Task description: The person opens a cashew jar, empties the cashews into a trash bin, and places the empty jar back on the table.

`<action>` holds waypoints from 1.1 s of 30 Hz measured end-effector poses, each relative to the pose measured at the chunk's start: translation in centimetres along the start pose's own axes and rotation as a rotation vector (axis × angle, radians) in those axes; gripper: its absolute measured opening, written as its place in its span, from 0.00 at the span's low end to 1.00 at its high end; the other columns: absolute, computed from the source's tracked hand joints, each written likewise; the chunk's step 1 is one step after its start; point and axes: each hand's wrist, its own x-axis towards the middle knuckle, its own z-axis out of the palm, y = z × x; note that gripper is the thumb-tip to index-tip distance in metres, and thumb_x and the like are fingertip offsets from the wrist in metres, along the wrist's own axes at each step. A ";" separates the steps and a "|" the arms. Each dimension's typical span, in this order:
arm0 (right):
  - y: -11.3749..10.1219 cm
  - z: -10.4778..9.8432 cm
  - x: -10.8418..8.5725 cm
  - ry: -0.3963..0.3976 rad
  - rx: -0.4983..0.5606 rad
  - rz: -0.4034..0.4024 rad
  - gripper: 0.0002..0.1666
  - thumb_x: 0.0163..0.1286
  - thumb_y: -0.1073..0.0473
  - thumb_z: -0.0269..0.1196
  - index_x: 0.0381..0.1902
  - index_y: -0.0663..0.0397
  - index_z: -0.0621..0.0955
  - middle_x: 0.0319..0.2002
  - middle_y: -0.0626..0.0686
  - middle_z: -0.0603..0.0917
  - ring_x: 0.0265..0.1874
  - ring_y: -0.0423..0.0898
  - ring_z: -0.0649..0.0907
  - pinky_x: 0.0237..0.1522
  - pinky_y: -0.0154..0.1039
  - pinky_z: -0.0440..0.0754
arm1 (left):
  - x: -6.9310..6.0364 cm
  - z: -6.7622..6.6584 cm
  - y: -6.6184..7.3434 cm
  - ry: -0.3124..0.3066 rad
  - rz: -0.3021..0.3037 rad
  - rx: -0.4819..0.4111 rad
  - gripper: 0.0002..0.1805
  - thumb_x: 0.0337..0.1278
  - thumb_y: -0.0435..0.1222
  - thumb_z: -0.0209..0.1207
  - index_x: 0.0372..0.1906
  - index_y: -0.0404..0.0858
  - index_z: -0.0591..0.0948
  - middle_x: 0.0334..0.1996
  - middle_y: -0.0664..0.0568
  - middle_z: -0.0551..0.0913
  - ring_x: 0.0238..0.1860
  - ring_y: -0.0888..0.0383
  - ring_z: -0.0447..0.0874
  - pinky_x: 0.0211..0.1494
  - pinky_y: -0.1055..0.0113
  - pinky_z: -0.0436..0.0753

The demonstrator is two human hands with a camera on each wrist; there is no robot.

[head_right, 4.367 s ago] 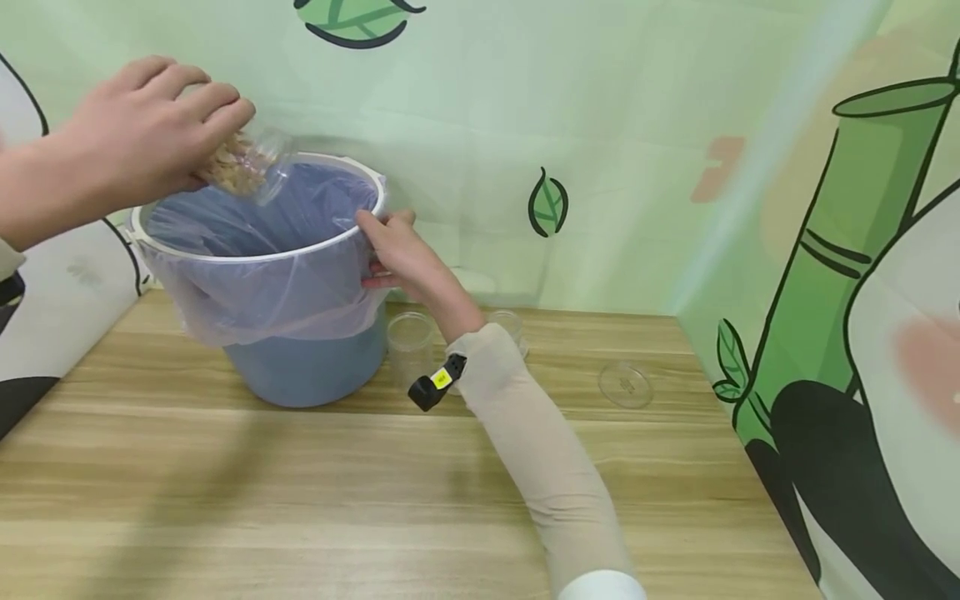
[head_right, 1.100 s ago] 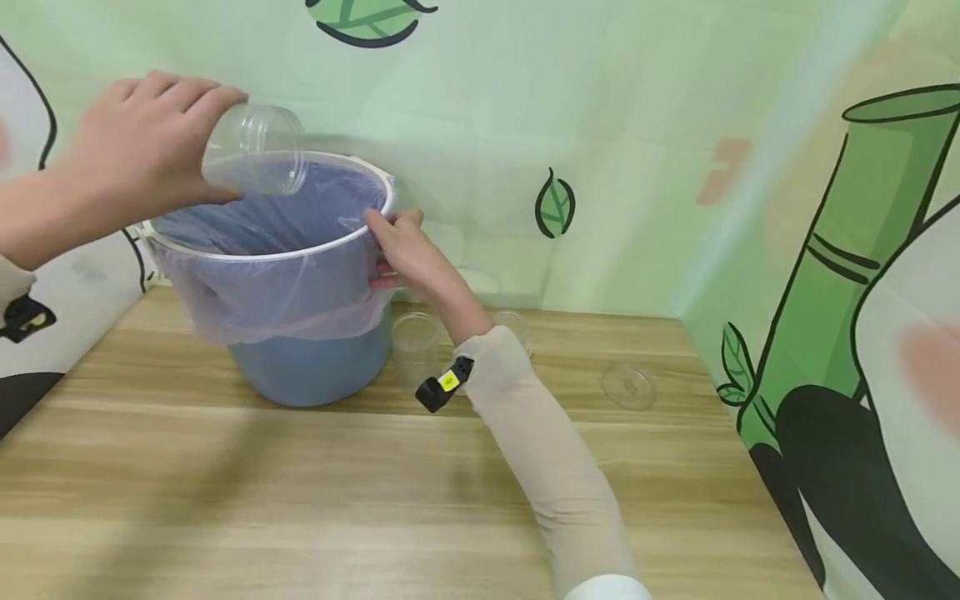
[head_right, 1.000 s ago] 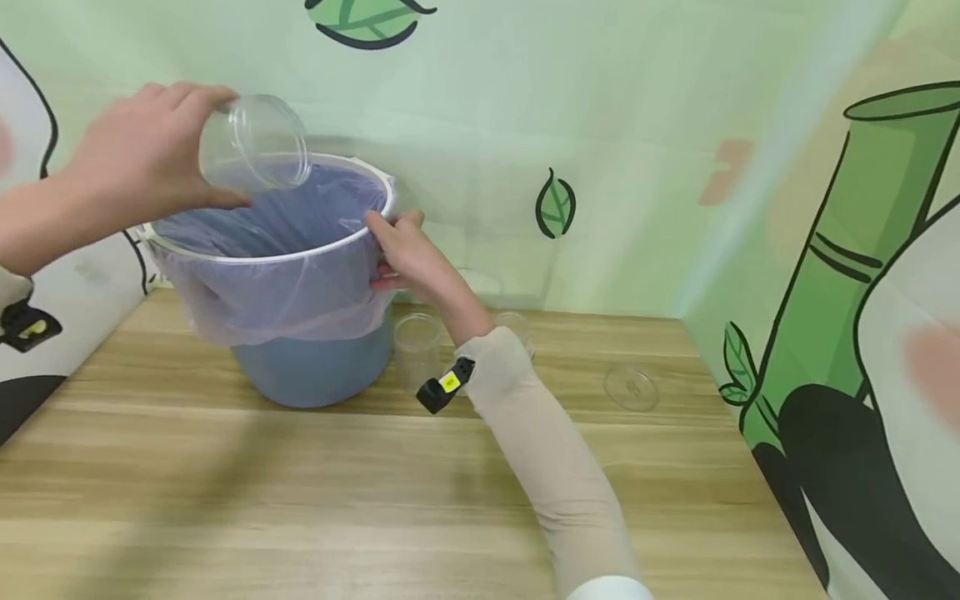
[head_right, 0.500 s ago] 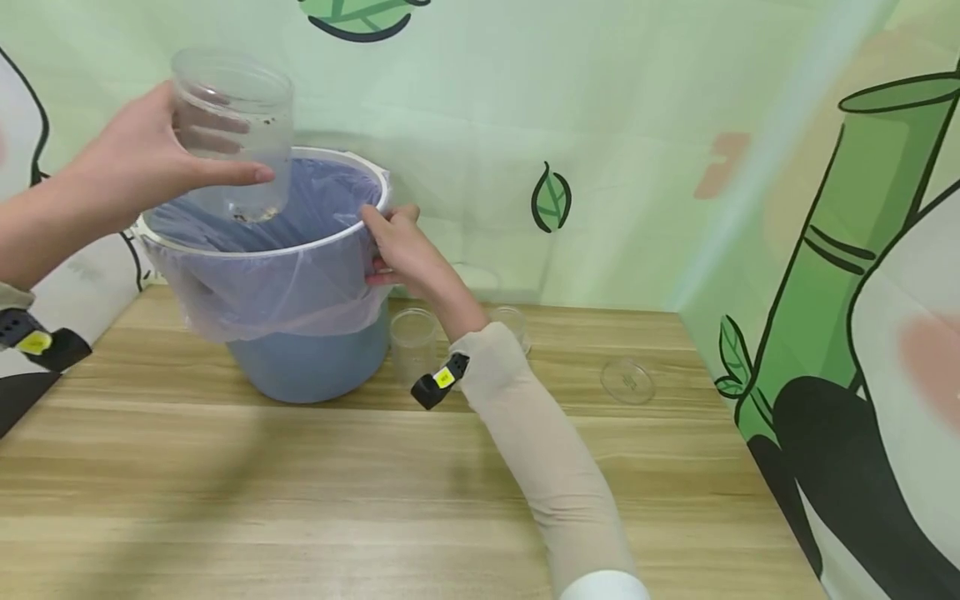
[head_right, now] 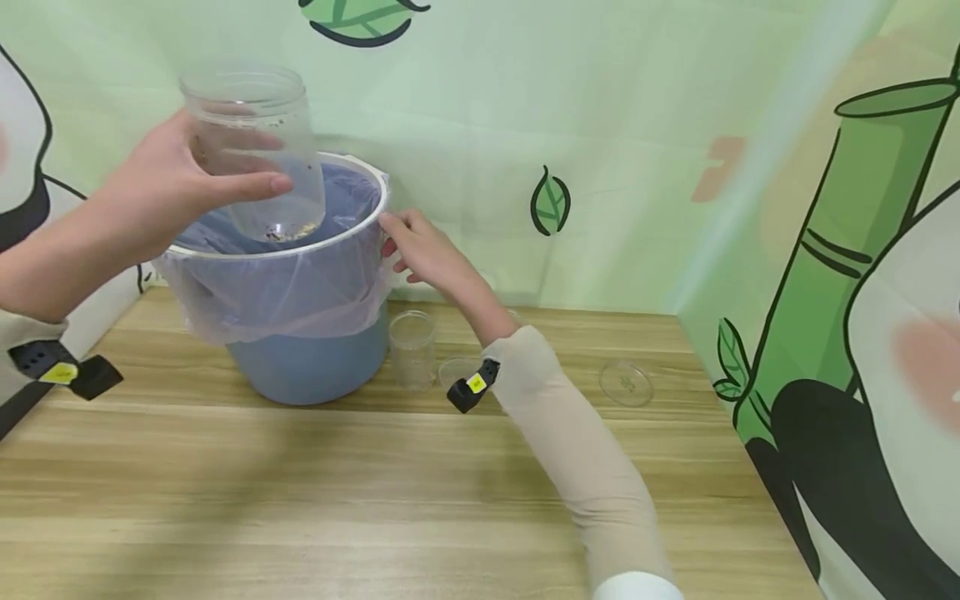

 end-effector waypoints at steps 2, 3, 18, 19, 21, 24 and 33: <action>0.4 -0.9 -0.4 -0.014 -0.061 -0.029 0.28 0.83 0.40 0.44 0.64 0.56 0.70 0.51 0.55 0.83 0.50 0.55 0.83 0.53 0.52 0.81 | -0.2 0.5 0.3 -0.006 0.012 -0.004 0.45 0.56 0.45 0.74 0.75 0.52 0.62 0.68 0.47 0.73 0.65 0.46 0.76 0.64 0.47 0.77; 0.6 -1.4 -0.6 -0.015 -0.091 -0.047 0.28 0.83 0.41 0.45 0.64 0.55 0.70 0.51 0.54 0.84 0.50 0.54 0.83 0.53 0.51 0.81 | -0.4 0.7 0.5 -0.009 0.021 -0.007 0.45 0.55 0.45 0.74 0.75 0.52 0.62 0.68 0.48 0.74 0.65 0.46 0.76 0.64 0.47 0.77; 6.1 -7.0 -6.0 0.111 -0.546 -0.184 0.21 0.82 0.51 0.52 0.66 0.53 0.73 0.56 0.56 0.85 0.56 0.53 0.83 0.58 0.50 0.80 | -2.0 6.4 1.7 -0.094 0.087 -0.119 0.50 0.48 0.39 0.78 0.74 0.44 0.61 0.62 0.49 0.76 0.60 0.53 0.79 0.60 0.54 0.81; 6.6 -7.4 -6.3 0.120 -0.559 -0.191 0.21 0.82 0.52 0.53 0.65 0.55 0.73 0.55 0.57 0.85 0.55 0.54 0.84 0.58 0.51 0.81 | -2.0 7.1 1.6 -0.098 0.093 -0.145 0.50 0.47 0.38 0.78 0.74 0.43 0.61 0.62 0.49 0.77 0.60 0.53 0.79 0.59 0.55 0.82; 7.6 -8.3 -6.9 0.143 -0.581 -0.200 0.20 0.81 0.55 0.53 0.64 0.56 0.74 0.54 0.59 0.86 0.53 0.55 0.84 0.56 0.51 0.82 | -1.9 8.7 1.2 -0.118 0.112 -0.197 0.51 0.46 0.35 0.79 0.74 0.42 0.61 0.62 0.50 0.77 0.59 0.53 0.80 0.58 0.56 0.83; 9.2 -9.5 -7.8 0.169 -0.628 -0.200 0.19 0.81 0.57 0.53 0.63 0.59 0.75 0.52 0.61 0.86 0.52 0.56 0.85 0.54 0.52 0.83 | -2.0 10.8 0.6 -0.150 0.136 -0.237 0.52 0.44 0.34 0.79 0.73 0.42 0.61 0.63 0.52 0.78 0.59 0.54 0.80 0.59 0.57 0.81; 12.8 -12.1 -10.3 0.172 -0.730 -0.150 0.22 0.80 0.59 0.53 0.65 0.63 0.75 0.61 0.63 0.81 0.59 0.60 0.80 0.58 0.58 0.79 | -1.4 15.4 -1.3 -0.218 0.211 -0.288 0.47 0.44 0.33 0.79 0.69 0.41 0.65 0.65 0.53 0.77 0.64 0.56 0.77 0.67 0.58 0.75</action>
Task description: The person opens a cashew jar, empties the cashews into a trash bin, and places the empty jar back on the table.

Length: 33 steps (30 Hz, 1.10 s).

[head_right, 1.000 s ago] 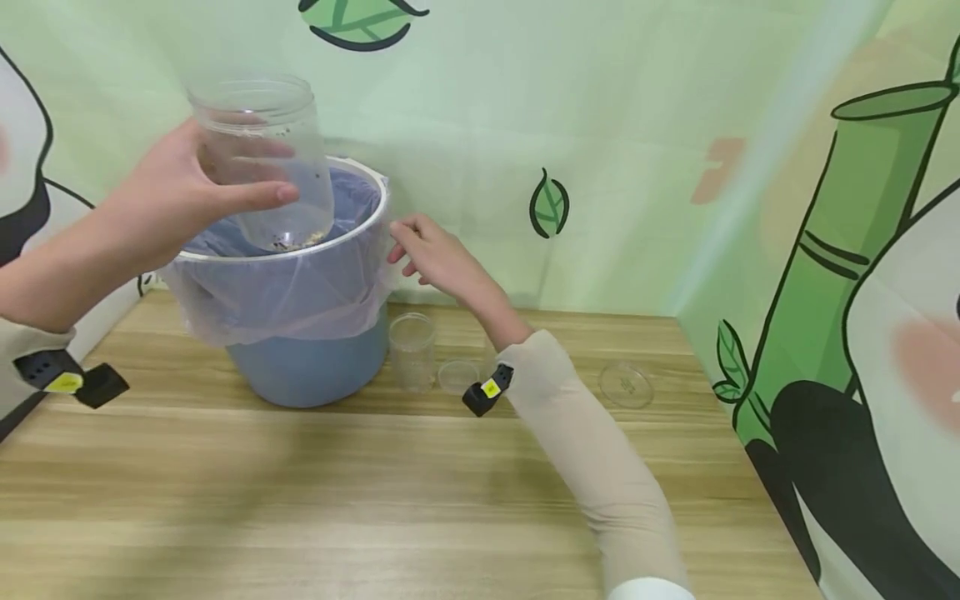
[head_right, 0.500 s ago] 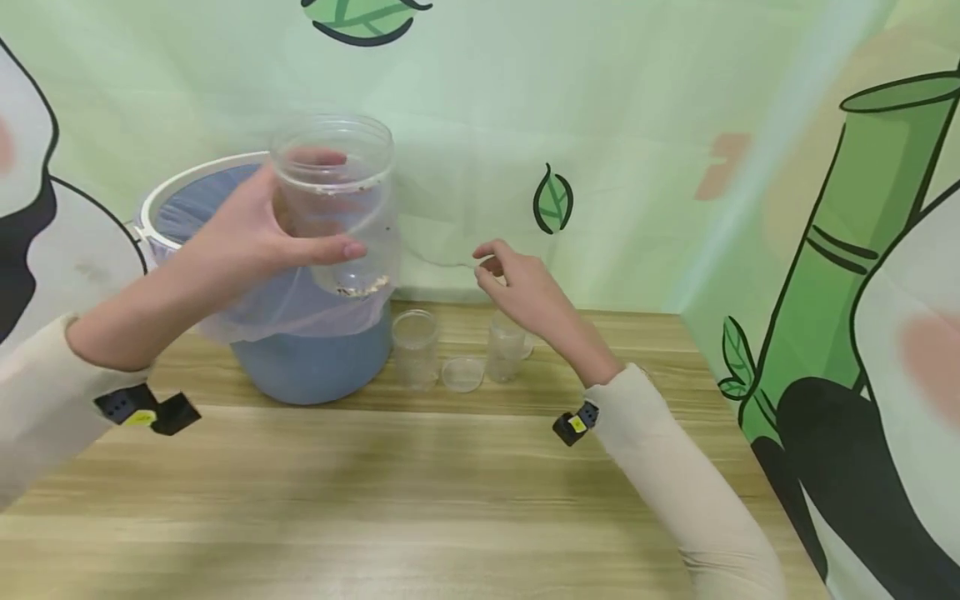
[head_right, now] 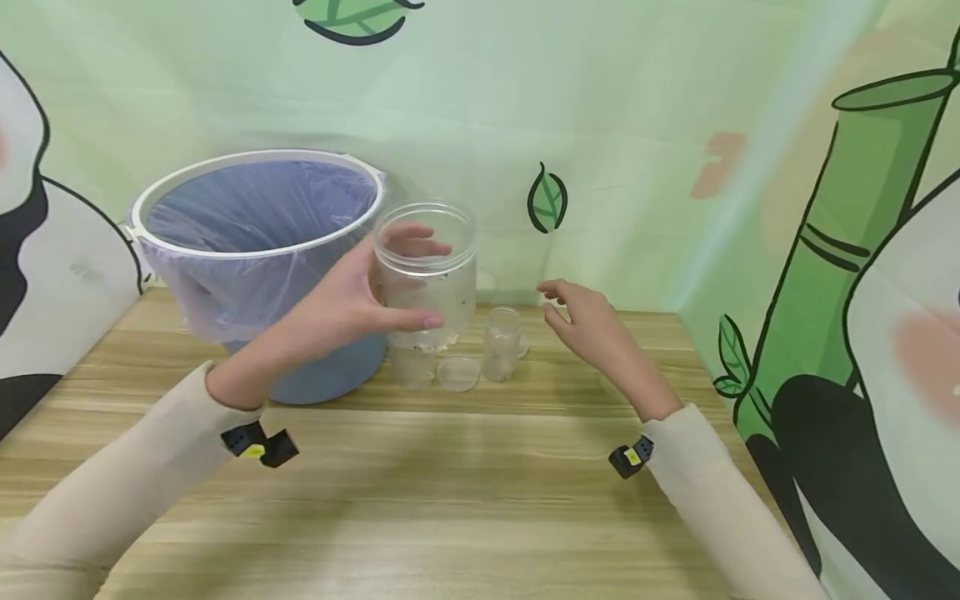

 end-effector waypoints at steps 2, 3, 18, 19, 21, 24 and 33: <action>0.6 0.0 -0.5 -0.008 -0.012 0.010 0.22 0.81 0.58 0.53 0.66 0.64 0.75 0.62 0.64 0.80 0.61 0.62 0.79 0.60 0.60 0.77 | 0.3 0.7 -0.6 0.002 0.012 0.014 0.47 0.43 0.33 0.79 0.69 0.40 0.66 0.66 0.51 0.76 0.63 0.55 0.76 0.64 0.57 0.77; 0.9 -0.1 -0.8 -0.010 -0.017 0.013 0.22 0.81 0.58 0.52 0.66 0.64 0.75 0.63 0.64 0.79 0.61 0.62 0.78 0.60 0.60 0.76 | 0.5 1.1 -1.1 0.005 0.021 0.033 0.47 0.42 0.33 0.80 0.69 0.39 0.67 0.66 0.50 0.76 0.63 0.54 0.75 0.64 0.57 0.77; 4.9 0.8 -3.8 -0.044 -0.058 0.072 0.22 0.80 0.60 0.54 0.63 0.70 0.75 0.61 0.71 0.78 0.58 0.69 0.78 0.57 0.65 0.77 | 2.6 9.3 -8.0 0.073 -0.058 -0.018 0.54 0.37 0.34 0.82 0.74 0.41 0.67 0.66 0.48 0.74 0.65 0.52 0.72 0.65 0.55 0.77; 5.1 0.8 -4.1 -0.050 -0.061 0.078 0.22 0.79 0.61 0.54 0.63 0.70 0.75 0.61 0.71 0.78 0.58 0.70 0.78 0.57 0.65 0.76 | 2.7 10.0 -8.3 0.072 -0.064 -0.030 0.54 0.38 0.34 0.82 0.74 0.41 0.66 0.66 0.48 0.74 0.66 0.53 0.72 0.66 0.55 0.76; 5.7 0.8 -4.8 -0.066 -0.071 0.095 0.22 0.78 0.61 0.54 0.63 0.71 0.75 0.61 0.72 0.78 0.59 0.71 0.77 0.58 0.66 0.75 | 2.9 11.4 -9.1 0.075 -0.078 -0.041 0.53 0.39 0.34 0.82 0.74 0.41 0.66 0.66 0.49 0.75 0.66 0.54 0.73 0.66 0.57 0.76; 6.4 0.9 -5.6 -0.089 -0.073 0.130 0.23 0.77 0.62 0.55 0.63 0.73 0.74 0.60 0.74 0.77 0.61 0.72 0.75 0.61 0.67 0.73 | 3.3 13.3 -10.1 0.074 -0.095 -0.042 0.52 0.40 0.34 0.82 0.73 0.41 0.66 0.66 0.50 0.75 0.66 0.53 0.73 0.64 0.58 0.77; 8.2 1.4 -7.1 -0.085 -0.061 0.192 0.24 0.75 0.61 0.57 0.62 0.74 0.74 0.60 0.76 0.76 0.62 0.73 0.73 0.61 0.69 0.71 | 5.2 17.8 -13.7 0.036 -0.173 -0.014 0.52 0.42 0.34 0.80 0.74 0.37 0.63 0.71 0.47 0.72 0.72 0.49 0.68 0.74 0.58 0.67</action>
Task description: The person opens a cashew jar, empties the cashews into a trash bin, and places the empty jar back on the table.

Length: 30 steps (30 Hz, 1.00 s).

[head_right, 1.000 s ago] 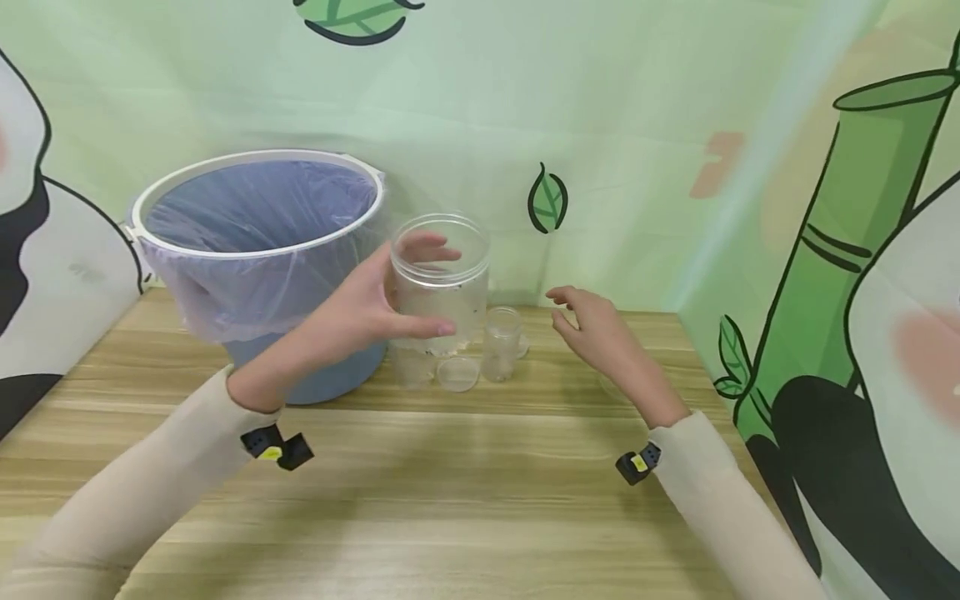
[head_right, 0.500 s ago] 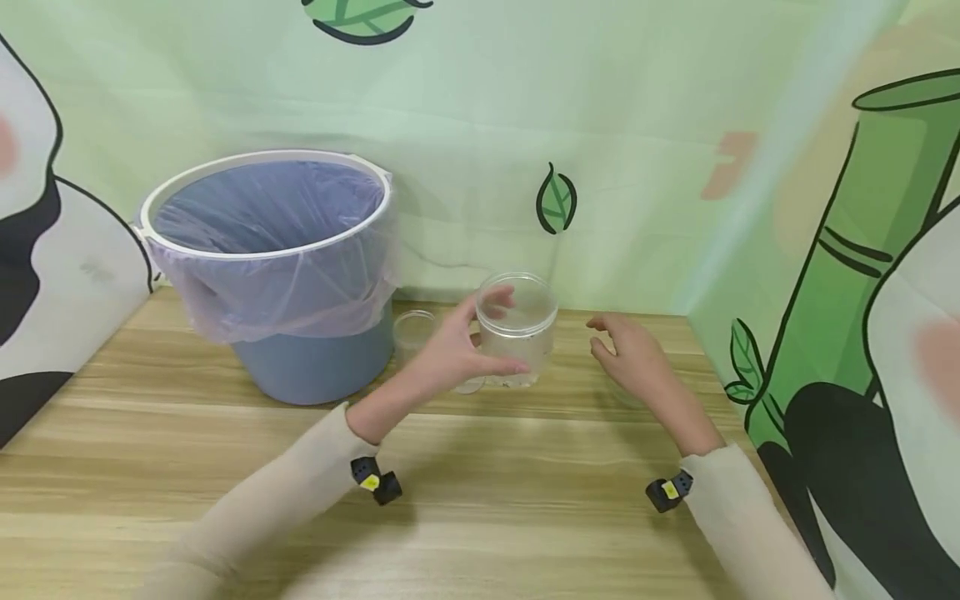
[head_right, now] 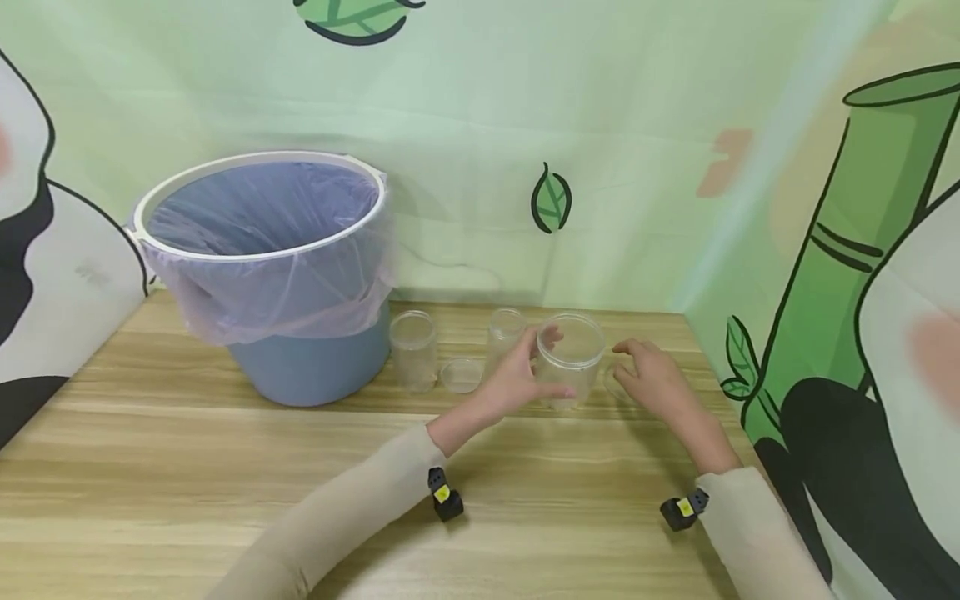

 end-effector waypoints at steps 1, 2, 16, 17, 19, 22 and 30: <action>0.1 0.0 -0.1 0.004 0.002 -0.003 0.24 0.75 0.62 0.57 0.62 0.74 0.74 0.60 0.76 0.76 0.62 0.73 0.73 0.61 0.69 0.71 | 0.3 0.4 -0.3 0.008 -0.008 0.006 0.53 0.42 0.34 0.80 0.74 0.37 0.63 0.71 0.47 0.72 0.73 0.49 0.67 0.75 0.58 0.66; 0.3 0.1 -0.1 0.006 0.002 -0.006 0.24 0.75 0.62 0.57 0.61 0.75 0.74 0.60 0.77 0.76 0.62 0.74 0.73 0.61 0.69 0.71 | 0.6 0.7 -0.6 0.015 -0.017 0.007 0.53 0.42 0.33 0.80 0.75 0.36 0.63 0.71 0.46 0.72 0.73 0.49 0.67 0.75 0.58 0.66; 0.5 0.9 -1.0 -0.025 0.006 0.029 0.25 0.73 0.62 0.58 0.62 0.74 0.73 0.60 0.79 0.73 0.60 0.75 0.73 0.59 0.69 0.72 | 2.6 3.1 -3.2 0.132 -0.135 -0.076 0.51 0.44 0.28 0.77 0.74 0.38 0.61 0.70 0.42 0.71 0.71 0.47 0.68 0.75 0.54 0.65; 0.5 1.0 -1.0 -0.024 0.004 0.028 0.25 0.73 0.62 0.58 0.62 0.74 0.73 0.60 0.79 0.73 0.60 0.74 0.74 0.59 0.68 0.72 | 2.7 3.1 -3.3 0.140 -0.144 -0.079 0.51 0.44 0.27 0.77 0.74 0.39 0.61 0.70 0.43 0.71 0.71 0.47 0.68 0.75 0.54 0.65; 0.6 1.1 -1.1 -0.025 0.001 0.024 0.25 0.73 0.62 0.58 0.62 0.74 0.73 0.60 0.79 0.74 0.58 0.73 0.76 0.58 0.68 0.73 | 2.9 3.1 -3.5 0.154 -0.159 -0.076 0.51 0.44 0.27 0.77 0.74 0.40 0.61 0.70 0.44 0.71 0.72 0.48 0.68 0.76 0.55 0.64; 0.6 1.1 -1.2 -0.030 0.001 0.033 0.25 0.73 0.62 0.59 0.62 0.74 0.73 0.60 0.78 0.74 0.57 0.72 0.77 0.57 0.67 0.74 | 3.2 3.2 -3.6 0.153 -0.159 -0.058 0.51 0.44 0.27 0.77 0.74 0.39 0.61 0.70 0.44 0.71 0.71 0.46 0.68 0.75 0.53 0.65; 0.3 1.2 -1.3 -0.038 0.005 0.033 0.26 0.74 0.62 0.59 0.64 0.73 0.72 0.62 0.78 0.73 0.60 0.73 0.75 0.58 0.67 0.74 | 2.9 2.6 -3.2 0.118 -0.149 -0.075 0.54 0.45 0.29 0.77 0.76 0.35 0.58 0.71 0.40 0.69 0.72 0.44 0.67 0.75 0.51 0.66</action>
